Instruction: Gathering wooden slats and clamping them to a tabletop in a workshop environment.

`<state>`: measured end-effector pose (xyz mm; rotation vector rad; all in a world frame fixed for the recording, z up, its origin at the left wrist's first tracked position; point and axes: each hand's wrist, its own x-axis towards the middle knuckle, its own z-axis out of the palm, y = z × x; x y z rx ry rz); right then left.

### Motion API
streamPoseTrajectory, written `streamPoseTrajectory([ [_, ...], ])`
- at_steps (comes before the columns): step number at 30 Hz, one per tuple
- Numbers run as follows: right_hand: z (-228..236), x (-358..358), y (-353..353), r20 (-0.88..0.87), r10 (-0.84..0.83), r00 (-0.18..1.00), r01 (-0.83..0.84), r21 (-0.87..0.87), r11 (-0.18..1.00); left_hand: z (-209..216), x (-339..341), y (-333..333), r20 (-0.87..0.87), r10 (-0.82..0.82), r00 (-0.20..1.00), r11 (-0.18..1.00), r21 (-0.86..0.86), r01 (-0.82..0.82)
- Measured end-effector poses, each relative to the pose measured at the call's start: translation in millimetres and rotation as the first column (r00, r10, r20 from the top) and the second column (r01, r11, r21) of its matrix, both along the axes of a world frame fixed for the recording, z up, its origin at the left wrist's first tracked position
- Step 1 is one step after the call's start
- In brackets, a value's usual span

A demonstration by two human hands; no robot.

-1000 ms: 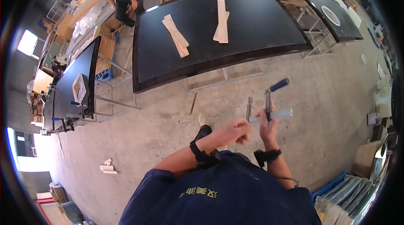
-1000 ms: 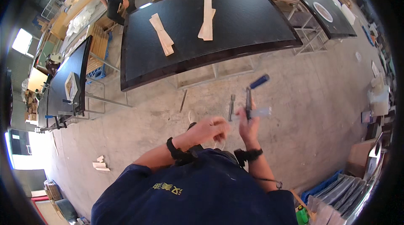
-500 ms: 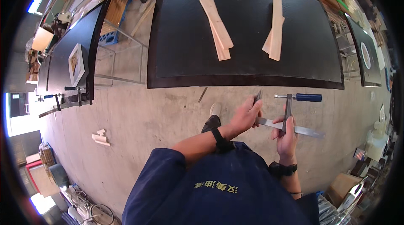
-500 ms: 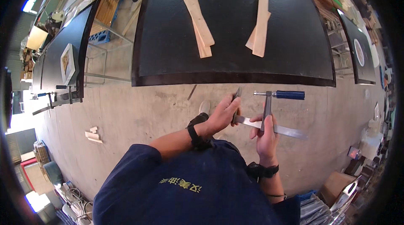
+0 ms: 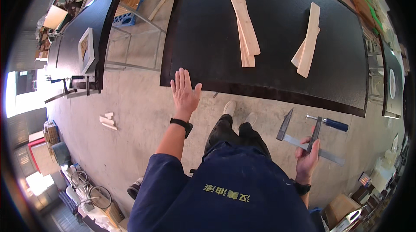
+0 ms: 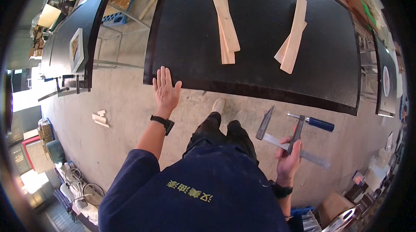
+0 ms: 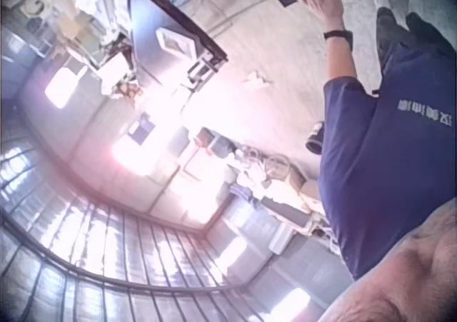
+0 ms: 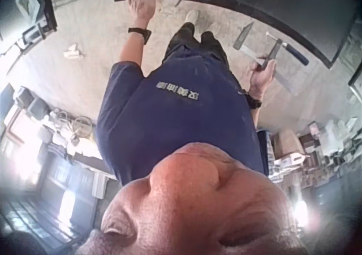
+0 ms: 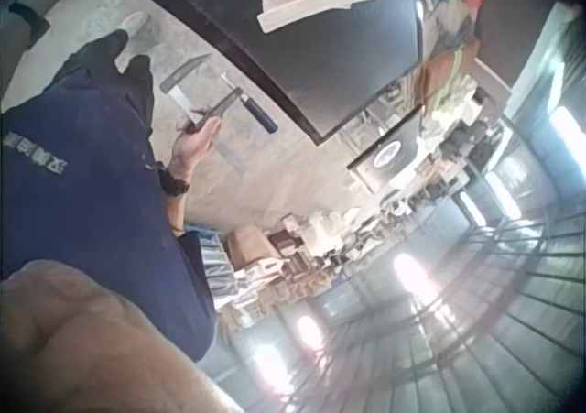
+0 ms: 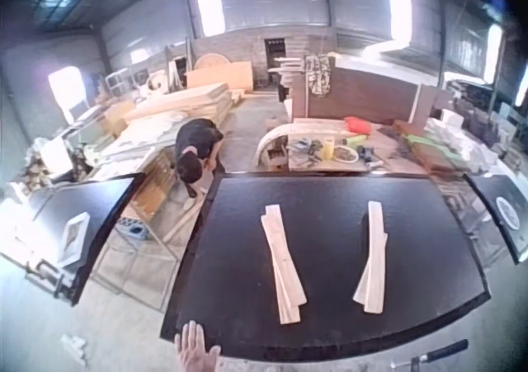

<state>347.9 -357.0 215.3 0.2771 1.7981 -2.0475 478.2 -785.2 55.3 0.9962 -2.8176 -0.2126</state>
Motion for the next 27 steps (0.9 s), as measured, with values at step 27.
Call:
streamPoseTrajectory([
  [27, -65.5, -13.2, 113.0, 0.003, -0.349, 0.937, 0.348, 0.003, 0.937, -13.9, -211.1, 252.1, -0.216, -0.794, 0.569, 0.528, 0.219, 0.821],
])
